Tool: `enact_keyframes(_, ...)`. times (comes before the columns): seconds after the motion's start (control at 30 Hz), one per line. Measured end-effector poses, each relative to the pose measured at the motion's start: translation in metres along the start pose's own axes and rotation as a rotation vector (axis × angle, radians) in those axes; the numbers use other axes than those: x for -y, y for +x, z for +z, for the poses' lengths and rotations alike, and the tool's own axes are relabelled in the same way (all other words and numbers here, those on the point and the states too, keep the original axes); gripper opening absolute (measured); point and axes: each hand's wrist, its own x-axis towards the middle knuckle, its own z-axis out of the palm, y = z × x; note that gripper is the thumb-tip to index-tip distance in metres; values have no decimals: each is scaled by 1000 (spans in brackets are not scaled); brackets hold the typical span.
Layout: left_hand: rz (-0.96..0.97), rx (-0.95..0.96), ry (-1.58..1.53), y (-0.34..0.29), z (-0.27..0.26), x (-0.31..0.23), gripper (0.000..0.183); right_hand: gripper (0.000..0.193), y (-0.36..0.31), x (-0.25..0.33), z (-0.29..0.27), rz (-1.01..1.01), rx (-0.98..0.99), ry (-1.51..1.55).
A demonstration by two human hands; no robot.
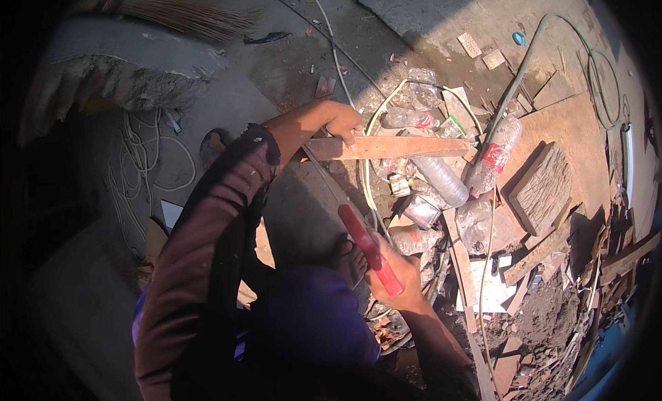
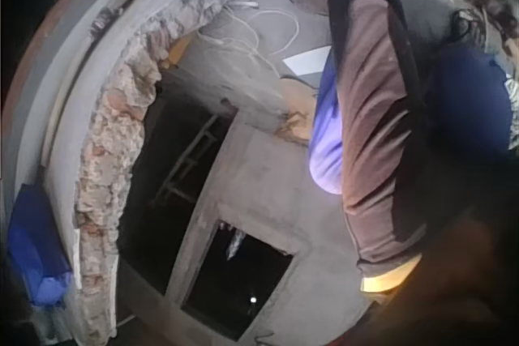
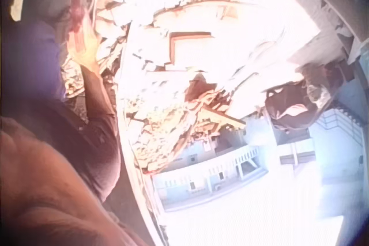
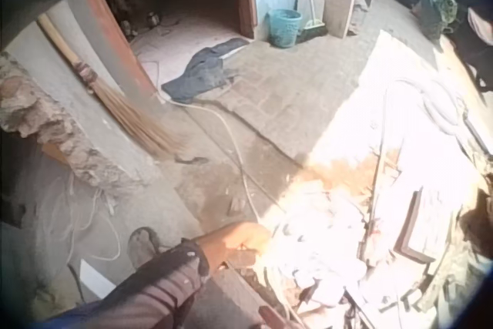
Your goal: The person sits on the floor and uses a hand saw to cut a piece of wood. After cutting, they pick up the cut piece and walk through a cluttered construction area, carrying the wood to another location.
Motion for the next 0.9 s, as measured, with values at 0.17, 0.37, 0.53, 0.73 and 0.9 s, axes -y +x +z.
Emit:
enact_keyframes(0.17, -34, 34, -34, 5, 7, -12, 57, 60, -104, -6, -57, 11, 88, -248)
enact_keyframes(0.37, -80, -12, 31, 14, 3, -15, 60, 44, 134, -26, 73, -216, -23, 93)
enact_keyframes(0.53, -21, 20, 23, 8, 11, 2, 54, 57, 31, -16, 24, -150, -52, -118)
enact_keyframes(0.73, -51, -29, -62, 25, 24, 1, 59, 61, -69, -26, -34, -19, 153, -157)
enact_keyframes(0.9, -26, -28, 19, 16, 0, -12, 57, 53, 119, -66, 77, -388, -68, -103)
